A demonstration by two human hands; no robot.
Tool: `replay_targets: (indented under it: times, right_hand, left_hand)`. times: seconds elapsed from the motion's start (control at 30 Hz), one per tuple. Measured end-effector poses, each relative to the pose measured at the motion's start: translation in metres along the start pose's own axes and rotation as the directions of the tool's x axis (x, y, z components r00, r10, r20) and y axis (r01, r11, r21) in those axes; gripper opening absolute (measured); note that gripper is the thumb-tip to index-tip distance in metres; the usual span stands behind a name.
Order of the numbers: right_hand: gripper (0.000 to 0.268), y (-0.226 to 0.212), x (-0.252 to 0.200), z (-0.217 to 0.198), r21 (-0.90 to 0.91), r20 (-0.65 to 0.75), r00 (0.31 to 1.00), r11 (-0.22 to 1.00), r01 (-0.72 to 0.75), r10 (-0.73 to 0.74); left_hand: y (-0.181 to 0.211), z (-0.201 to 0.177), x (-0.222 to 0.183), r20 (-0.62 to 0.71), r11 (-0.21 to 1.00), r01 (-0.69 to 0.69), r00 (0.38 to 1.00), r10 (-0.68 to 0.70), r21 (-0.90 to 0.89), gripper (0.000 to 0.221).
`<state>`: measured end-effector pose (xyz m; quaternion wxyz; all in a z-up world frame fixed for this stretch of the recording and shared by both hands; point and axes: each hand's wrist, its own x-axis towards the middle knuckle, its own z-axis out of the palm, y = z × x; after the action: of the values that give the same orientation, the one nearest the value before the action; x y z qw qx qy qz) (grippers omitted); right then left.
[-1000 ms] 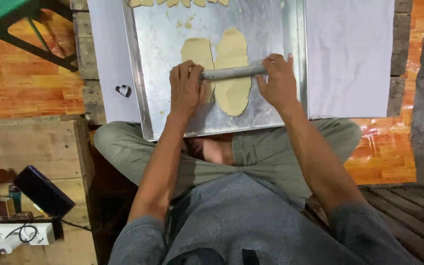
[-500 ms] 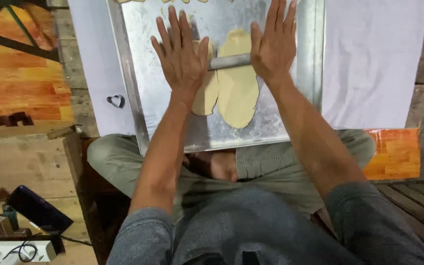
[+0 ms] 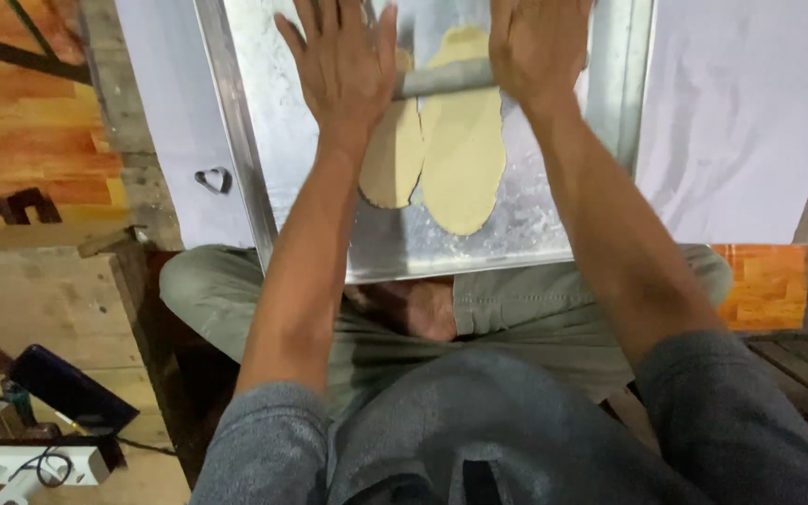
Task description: Rolling out dough and cutting it into heart shapes using a mold on a metal tray.
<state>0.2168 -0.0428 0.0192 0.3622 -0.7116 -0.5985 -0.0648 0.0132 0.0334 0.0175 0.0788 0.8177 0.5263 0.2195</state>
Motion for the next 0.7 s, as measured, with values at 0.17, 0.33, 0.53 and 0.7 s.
replay_targets:
  times: [0.17, 0.33, 0.53, 0.7]
  right_hand:
    - [0.057, -0.014, -0.056, -0.018, -0.281, 0.269, 0.942, 0.952, -0.121, 0.199]
    - [0.055, -0.034, -0.109, -0.053, -0.329, 0.326, 0.926, 0.941, -0.079, 0.192]
    - [0.048, -0.051, -0.162, -0.097, -0.250, 0.243, 0.970, 0.967, 0.056, 0.007]
    - [0.043, -0.039, -0.186, -0.116, -0.279, 0.182, 0.977, 0.947, 0.159, -0.110]
  left_hand:
    - [-0.011, 0.011, -0.067, 0.159, 0.977, -0.074, 0.986, 0.042, 0.202, 0.063]
    - [0.001, -0.025, -0.129, 0.155, 0.999, -0.036, 0.987, 0.036, -0.003, 0.057]
    - [0.001, -0.052, -0.201, 0.184, 0.993, -0.060, 0.980, 0.078, -0.099, 0.053]
    - [-0.014, -0.050, -0.205, 0.047, 0.981, -0.187, 0.981, 0.190, -0.054, 0.054]
